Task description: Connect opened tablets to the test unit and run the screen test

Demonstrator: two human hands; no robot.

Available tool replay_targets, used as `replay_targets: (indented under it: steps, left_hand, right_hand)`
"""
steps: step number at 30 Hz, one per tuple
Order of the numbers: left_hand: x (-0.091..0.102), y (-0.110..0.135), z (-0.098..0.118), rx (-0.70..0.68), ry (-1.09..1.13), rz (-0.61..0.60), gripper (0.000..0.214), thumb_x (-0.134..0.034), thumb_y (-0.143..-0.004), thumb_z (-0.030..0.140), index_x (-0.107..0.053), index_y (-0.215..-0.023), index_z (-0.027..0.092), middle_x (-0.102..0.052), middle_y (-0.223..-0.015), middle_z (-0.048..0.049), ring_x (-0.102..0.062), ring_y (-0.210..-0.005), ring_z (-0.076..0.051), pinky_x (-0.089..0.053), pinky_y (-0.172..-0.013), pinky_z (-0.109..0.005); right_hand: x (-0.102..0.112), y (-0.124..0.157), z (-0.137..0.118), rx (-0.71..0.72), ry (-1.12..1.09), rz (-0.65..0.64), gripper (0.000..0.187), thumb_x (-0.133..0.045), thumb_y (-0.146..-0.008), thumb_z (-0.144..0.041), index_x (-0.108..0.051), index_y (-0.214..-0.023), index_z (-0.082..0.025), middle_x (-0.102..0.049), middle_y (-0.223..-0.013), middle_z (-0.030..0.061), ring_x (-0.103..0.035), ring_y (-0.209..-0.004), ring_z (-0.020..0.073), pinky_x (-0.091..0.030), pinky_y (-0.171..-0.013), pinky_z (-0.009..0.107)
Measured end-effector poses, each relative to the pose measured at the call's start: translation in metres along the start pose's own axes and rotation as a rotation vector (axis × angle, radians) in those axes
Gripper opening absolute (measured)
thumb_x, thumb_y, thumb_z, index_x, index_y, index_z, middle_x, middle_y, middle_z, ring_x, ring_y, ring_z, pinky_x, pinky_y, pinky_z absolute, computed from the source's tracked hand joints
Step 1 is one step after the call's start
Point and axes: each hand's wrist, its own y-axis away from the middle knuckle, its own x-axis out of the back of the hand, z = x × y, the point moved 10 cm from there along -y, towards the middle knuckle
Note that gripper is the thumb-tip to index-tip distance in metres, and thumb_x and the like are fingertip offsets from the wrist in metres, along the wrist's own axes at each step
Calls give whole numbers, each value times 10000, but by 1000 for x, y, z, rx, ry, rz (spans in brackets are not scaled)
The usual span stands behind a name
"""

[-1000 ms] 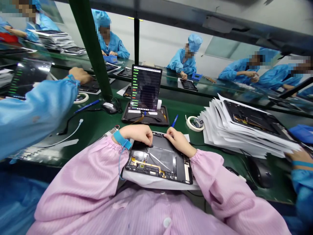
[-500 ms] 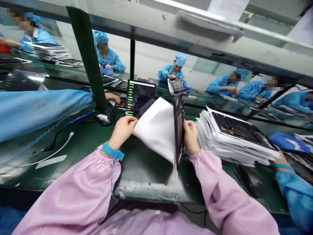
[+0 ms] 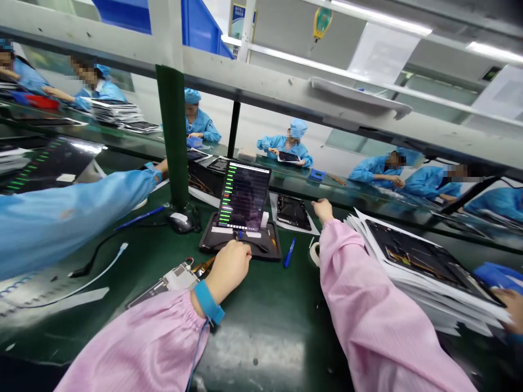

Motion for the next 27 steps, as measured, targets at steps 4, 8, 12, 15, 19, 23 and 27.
replay_targets:
  steps: [4,8,12,15,19,23,27]
  left_hand:
    - [-10,2,7,-64,-3,-67,187,-521,-831,169,-708,-837,175,-693,-876,-75,-583,-903,-223,-440,-823,-330]
    - [-17,6,14,-139,-3,-97,169,-532,-823,182,-699,-846,169,-690,-877,-75,-580,-895,-230,-439,-825,-346]
    - [-14,11,32,-256,71,-19,187,-513,-846,228,-674,-927,182,-680,-951,-73,-563,-936,-237,-433,-857,-374]
    - [-17,15,59,-300,201,-18,200,-484,-859,242,-670,-917,195,-683,-955,-62,-571,-939,-229,-434,-876,-376]
    - [-25,13,124,-347,423,-108,182,-515,-843,277,-677,-888,206,-694,-927,-42,-605,-902,-211,-454,-851,-338]
    - [-34,-11,198,-363,678,-266,216,-542,-839,349,-667,-856,174,-699,-899,-46,-626,-832,-186,-470,-762,-283]
    - [-50,-53,238,-124,972,-382,391,-485,-864,508,-594,-864,133,-671,-847,-93,-629,-738,-169,-471,-654,-251]
  right_hand:
    - [41,47,-56,68,-17,-70,298,-586,-855,-309,-604,-1122,-178,-594,-1199,78,-538,-1134,217,-424,-997,389]
    - [128,132,-138,428,40,-169,271,-546,-879,-367,-620,-1119,-266,-561,-1283,32,-507,-1197,219,-410,-1008,381]
    - [193,156,-93,331,331,-130,218,-502,-878,-355,-671,-955,-240,-692,-960,46,-641,-887,219,-495,-832,372]
    - [202,151,-17,278,472,-196,196,-549,-797,-305,-661,-924,-206,-692,-939,78,-639,-887,264,-495,-836,433]
    - [197,152,33,350,426,-144,256,-550,-782,-284,-620,-1007,-184,-652,-1082,109,-592,-1040,279,-437,-948,475]
    - [182,149,30,374,378,-92,138,-580,-771,-258,-622,-883,-188,-643,-1086,120,-574,-1053,289,-410,-944,453]
    - [191,139,28,310,329,23,147,-474,-858,-245,-611,-873,-195,-674,-947,90,-615,-892,247,-434,-849,390]
